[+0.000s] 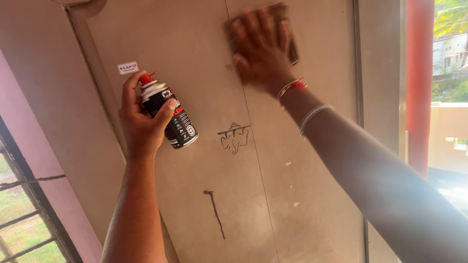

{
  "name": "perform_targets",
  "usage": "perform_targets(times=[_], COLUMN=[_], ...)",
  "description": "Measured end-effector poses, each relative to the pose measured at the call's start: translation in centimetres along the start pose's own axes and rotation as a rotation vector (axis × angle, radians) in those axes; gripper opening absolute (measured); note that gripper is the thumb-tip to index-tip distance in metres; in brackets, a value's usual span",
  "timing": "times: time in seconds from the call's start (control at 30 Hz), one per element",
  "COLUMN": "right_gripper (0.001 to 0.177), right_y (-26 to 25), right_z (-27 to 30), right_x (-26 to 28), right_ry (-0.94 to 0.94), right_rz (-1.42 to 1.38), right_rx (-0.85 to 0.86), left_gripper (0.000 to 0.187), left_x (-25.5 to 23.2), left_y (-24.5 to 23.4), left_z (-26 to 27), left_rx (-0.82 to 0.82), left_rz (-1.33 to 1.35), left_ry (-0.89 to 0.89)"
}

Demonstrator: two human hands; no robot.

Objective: The person cleans a wooden door by scrubbing it with a cloth and applying a spray cleaner. They repeatedly wipe the door surface, focusing on removing marks and dirt, while holding the spray can in the other hand.

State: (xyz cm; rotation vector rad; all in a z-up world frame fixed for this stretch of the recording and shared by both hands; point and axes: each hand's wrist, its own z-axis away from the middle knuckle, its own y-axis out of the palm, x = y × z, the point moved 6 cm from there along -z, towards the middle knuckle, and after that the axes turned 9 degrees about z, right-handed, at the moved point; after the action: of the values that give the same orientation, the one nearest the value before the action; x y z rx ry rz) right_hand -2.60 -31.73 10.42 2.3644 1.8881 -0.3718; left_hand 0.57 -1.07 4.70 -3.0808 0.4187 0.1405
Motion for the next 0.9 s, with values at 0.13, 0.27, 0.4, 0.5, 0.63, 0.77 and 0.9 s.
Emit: perform_targets(times=[0.13,0.27,0.4,0.5,0.63,0.77,0.9], right_gripper=[0.068,0.072,0.068,0.071,0.075,0.066,0.061], right_y=[0.3,0.6,-1.2,-2.1,0.5,-0.1,0.2], right_z=[3.0,4.9,4.7,2.8,0.4,5.5,6.8], right_x=[0.4,-6.8,-12.1,-10.5,-3.9,4.3,1.4], right_ry=[-0.145,-0.153,0.058,0.012,-0.091,-0.458,-0.411], right_rz=[0.114,0.089,0.063,0.135,-0.060,0.080,0.067], right_rx=[-0.057,-0.118,-0.033,-0.025,0.139,-0.172,-0.132], left_gripper=[0.065,0.066,0.068,0.068,0.067,0.066,0.065], left_x=[-0.1,-0.3,-0.4,-0.3,-0.3,0.2,-0.1], left_y=[-0.1,0.0,0.1,-0.1,0.0,-0.1,0.0], left_z=[0.0,0.1,0.0,0.1,0.2,0.3,0.2], left_rx=[0.037,0.066,0.058,0.047,0.073,0.059,0.078], left_rz=[0.028,0.051,0.114,0.053,0.057,0.068,0.046], left_ry=[-0.033,-0.040,-0.059,-0.062,0.016,-0.024,-0.058])
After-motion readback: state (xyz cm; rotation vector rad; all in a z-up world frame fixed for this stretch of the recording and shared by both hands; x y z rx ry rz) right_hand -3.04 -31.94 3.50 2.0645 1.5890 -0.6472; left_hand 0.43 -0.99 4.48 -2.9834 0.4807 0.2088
